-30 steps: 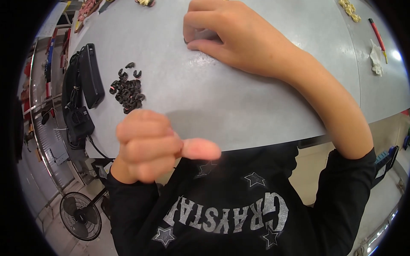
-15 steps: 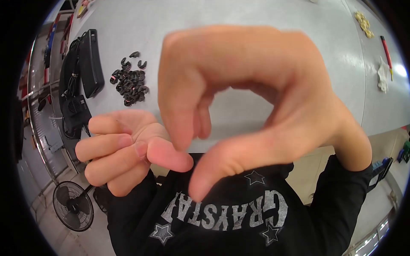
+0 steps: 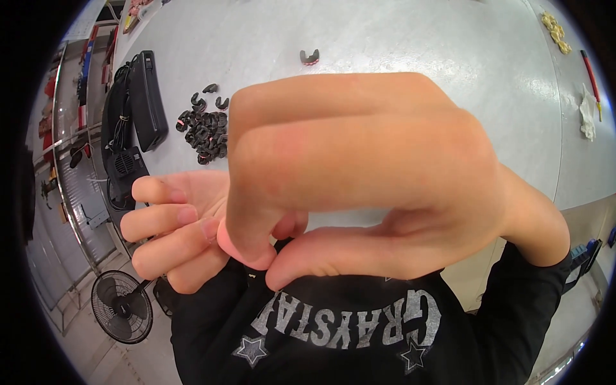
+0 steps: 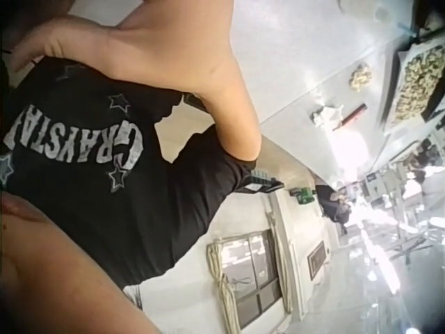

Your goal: The person applies glue to miniature figurine pieces with a dispenser bottle and attaches them onto figurine heads by hand. The person also wipes their fingers with a cloth and rolls protective finger cots onto their fingers.

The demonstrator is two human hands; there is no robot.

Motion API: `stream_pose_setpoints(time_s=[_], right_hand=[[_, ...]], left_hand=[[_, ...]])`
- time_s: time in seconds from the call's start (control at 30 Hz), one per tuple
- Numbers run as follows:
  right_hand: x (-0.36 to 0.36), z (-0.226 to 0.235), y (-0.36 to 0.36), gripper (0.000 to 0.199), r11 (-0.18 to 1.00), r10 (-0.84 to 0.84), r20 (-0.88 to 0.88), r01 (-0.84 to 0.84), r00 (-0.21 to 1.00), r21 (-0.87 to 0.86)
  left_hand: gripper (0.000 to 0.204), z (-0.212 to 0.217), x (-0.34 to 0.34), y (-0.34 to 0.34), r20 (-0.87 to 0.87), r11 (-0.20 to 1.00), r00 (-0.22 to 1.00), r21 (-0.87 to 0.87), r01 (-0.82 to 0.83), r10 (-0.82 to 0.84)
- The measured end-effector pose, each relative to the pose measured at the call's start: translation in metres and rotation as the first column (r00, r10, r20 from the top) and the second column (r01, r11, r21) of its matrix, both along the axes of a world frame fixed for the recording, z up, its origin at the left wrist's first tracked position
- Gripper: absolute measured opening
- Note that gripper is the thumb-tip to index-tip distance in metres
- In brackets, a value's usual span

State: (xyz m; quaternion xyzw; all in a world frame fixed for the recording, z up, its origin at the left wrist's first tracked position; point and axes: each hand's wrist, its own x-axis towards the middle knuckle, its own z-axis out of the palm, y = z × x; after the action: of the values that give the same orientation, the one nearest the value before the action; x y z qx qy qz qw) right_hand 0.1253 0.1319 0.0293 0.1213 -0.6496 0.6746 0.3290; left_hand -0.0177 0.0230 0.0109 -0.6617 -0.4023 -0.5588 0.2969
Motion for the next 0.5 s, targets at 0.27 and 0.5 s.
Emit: stream_pose_setpoints(time_s=[0.27,0.5], right_hand=[[0.004,0.011,-0.002,0.019,0.973,-0.096,0.180,0.054,0.979,0.226],[0.003,0.006,-0.005,0.024,0.967,-0.171,0.165,0.133,0.971,0.219]], left_hand=[[0.021,-0.008,0.003,0.004,0.061,0.995,0.993,-0.002,0.099,-0.099],[0.027,-0.010,-0.013,0.000,0.044,0.942,0.953,-0.149,0.301,-0.298]])
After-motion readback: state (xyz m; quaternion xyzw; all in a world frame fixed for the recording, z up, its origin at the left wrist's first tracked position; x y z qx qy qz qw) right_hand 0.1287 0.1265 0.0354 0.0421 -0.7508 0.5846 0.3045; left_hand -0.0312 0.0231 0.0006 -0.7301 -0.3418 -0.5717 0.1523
